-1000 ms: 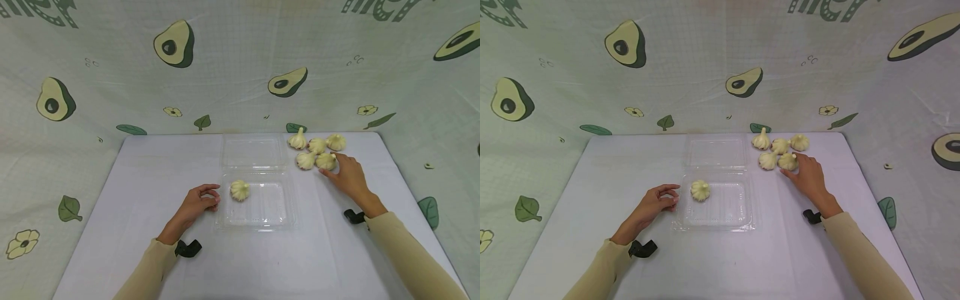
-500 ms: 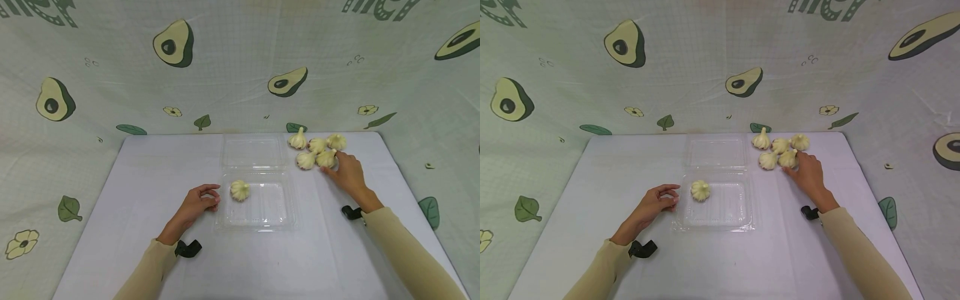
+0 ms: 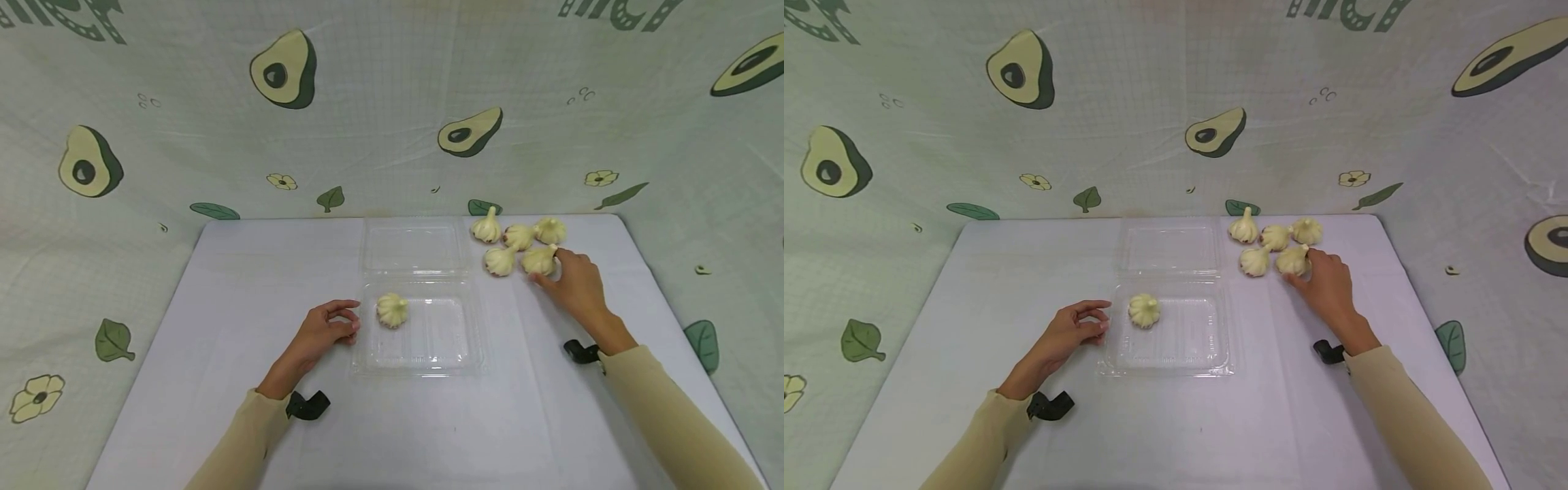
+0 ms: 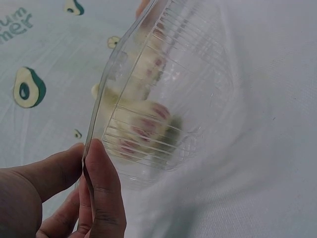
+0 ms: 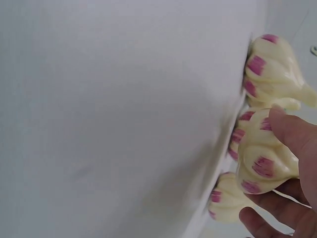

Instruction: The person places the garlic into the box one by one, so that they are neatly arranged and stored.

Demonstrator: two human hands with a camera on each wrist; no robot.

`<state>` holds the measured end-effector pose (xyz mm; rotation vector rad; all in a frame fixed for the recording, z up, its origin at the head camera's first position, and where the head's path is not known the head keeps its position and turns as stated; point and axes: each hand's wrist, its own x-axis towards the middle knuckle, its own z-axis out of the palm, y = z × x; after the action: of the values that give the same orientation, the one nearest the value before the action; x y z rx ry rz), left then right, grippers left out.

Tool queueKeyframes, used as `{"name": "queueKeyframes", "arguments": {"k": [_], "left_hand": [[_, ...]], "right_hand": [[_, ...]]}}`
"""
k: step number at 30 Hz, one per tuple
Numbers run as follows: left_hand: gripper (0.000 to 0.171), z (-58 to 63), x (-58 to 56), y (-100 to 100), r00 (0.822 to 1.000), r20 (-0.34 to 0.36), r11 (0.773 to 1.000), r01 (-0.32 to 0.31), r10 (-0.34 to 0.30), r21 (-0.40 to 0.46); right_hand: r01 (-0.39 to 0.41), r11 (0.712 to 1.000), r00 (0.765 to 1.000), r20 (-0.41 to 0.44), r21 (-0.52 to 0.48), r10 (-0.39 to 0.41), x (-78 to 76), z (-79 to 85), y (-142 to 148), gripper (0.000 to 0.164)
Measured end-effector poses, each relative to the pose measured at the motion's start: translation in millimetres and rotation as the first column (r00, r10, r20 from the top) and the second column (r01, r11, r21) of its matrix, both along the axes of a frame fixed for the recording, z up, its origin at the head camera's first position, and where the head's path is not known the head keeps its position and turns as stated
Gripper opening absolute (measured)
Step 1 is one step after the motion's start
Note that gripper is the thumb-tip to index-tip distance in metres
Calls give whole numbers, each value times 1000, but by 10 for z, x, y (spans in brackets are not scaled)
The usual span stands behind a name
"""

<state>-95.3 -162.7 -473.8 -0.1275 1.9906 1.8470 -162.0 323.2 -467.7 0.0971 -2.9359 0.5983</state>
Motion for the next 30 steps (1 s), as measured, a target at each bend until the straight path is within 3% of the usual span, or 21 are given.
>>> {"name": "queueKeyframes", "arguments": {"k": [13, 21, 30], "left_hand": [[49, -1, -5, -4, 1000, -2, 1000, 6, -6, 6], [49, -9, 2, -6, 1000, -4, 1000, 7, -7, 3], [49, -9, 3, -3, 1000, -5, 1000, 5, -5, 3]], "right_hand": [[-21, 1000, 999, -28, 1, 21, 265, 364, -146, 67], [-97, 995, 992, -76, -1, 97, 414, 552, -363, 62], [-213, 977, 968, -132, 8, 212, 522, 676, -634, 64]]}}
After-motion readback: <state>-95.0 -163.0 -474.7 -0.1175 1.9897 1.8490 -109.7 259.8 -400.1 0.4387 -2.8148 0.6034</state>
